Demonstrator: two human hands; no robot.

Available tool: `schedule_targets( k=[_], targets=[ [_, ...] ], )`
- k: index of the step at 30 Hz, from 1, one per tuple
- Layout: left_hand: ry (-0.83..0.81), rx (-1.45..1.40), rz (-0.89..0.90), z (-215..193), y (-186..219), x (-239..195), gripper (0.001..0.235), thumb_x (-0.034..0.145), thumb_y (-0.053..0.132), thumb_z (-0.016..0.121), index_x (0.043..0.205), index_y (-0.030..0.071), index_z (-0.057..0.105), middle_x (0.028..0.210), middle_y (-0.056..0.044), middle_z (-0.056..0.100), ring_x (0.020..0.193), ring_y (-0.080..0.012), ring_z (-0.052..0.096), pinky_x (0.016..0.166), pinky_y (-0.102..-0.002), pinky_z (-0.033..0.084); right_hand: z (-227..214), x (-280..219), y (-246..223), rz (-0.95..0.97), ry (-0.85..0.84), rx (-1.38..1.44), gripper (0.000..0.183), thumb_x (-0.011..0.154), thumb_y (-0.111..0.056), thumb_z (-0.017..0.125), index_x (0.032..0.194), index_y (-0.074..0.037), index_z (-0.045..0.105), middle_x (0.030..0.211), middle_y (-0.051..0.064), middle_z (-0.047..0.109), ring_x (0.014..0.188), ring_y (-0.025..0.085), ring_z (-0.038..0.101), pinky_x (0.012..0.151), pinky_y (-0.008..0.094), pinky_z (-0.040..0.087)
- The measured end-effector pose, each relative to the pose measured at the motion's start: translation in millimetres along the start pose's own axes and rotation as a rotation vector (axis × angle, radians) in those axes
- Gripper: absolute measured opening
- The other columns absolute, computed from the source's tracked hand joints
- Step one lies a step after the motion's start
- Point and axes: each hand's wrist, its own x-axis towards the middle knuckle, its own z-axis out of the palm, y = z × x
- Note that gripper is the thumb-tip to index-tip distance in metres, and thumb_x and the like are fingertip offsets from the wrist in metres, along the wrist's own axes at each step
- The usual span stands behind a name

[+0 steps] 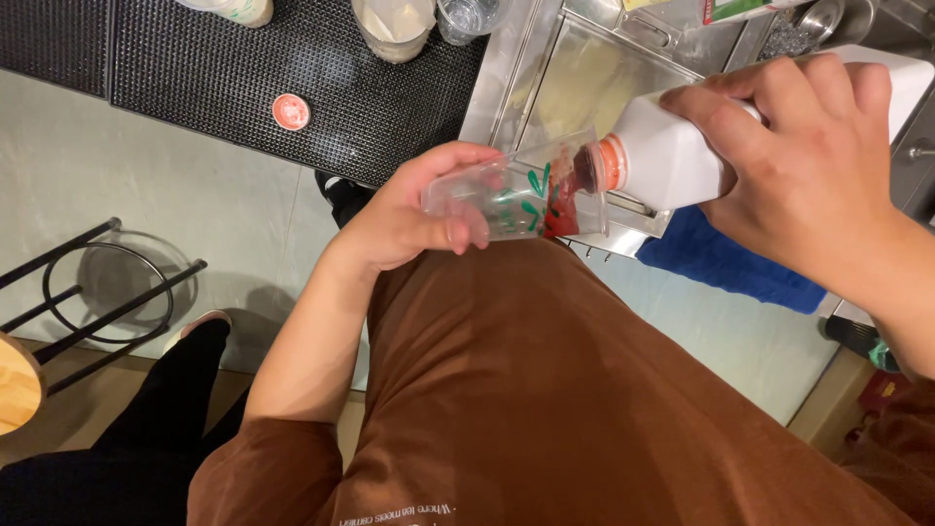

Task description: The person prepares multiple drinks by scooping a white powder into plastic cups, adding milk from a carton, and stirring with a long metal spoon. They repeat this process for several cups and then pour a red liquid from a bottle into a separate cup.

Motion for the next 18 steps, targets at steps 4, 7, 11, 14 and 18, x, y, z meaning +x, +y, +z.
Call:
schedule_targets(
  k=[4,7,11,14,18],
  targets=[
    [-0.011,-0.041,-0.047,7,8,0,0.071,0.088,0.013,0.079,0.149,0.006,0.043,0.133,-0.028,0.060,0.093,-0.0400,0.076,0.079,-0.043,0.067,0,-1,0,-0.003,-0.003,-0.010,0.067,0.085,-0.003,0.073,0.147,-0.025,0.080,0.117,0.001,0.066,0.102,0.030,0.054,0.090,0.041,0.033],
    [0.023,0.134,0.095,11,11,1,0.052,0.100,0.017,0.068,0.146,0.007,0.047,0.155,-0.007,0.045,0.129,-0.0217,0.060,0.113,-0.036,0.051,1,-2,1,-0.005,-0.001,-0.042,0.063,0.089,-0.004,0.076,0.148,-0.027,0.081,0.112,0.001,0.061,0.101,0.030,0.053,0.090,0.040,0.033],
    [0.082,0.018,-0.020,9,3,2,0.052,0.098,0.017,0.064,0.145,0.003,0.049,0.146,-0.019,0.053,0.103,-0.0303,0.068,0.064,-0.032,0.059,1,-1,-1,-0.003,0.004,-0.069,0.066,0.087,-0.003,0.073,0.147,-0.030,0.081,0.116,-0.001,0.064,0.104,0.029,0.054,0.091,0.040,0.033],
    [0.056,0.066,-0.009,9,2,2,0.062,0.090,0.010,0.073,0.146,0.004,0.046,0.139,-0.019,0.053,0.089,-0.0276,0.072,0.069,-0.030,0.057,0,0,-1,-0.018,0.015,-0.095,0.072,0.081,-0.001,0.070,0.146,-0.032,0.081,0.118,-0.004,0.065,0.103,0.028,0.054,0.091,0.039,0.033],
    [-0.008,0.036,-0.029,9,6,3,0.056,0.089,0.001,0.070,0.136,0.016,0.042,0.115,-0.017,0.057,0.086,-0.0323,0.075,0.062,-0.030,0.059,-2,0,-2,-0.016,0.002,-0.096,0.075,0.079,-0.003,0.071,0.147,-0.033,0.081,0.117,-0.003,0.064,0.104,0.028,0.054,0.089,0.040,0.033]
  ],
)
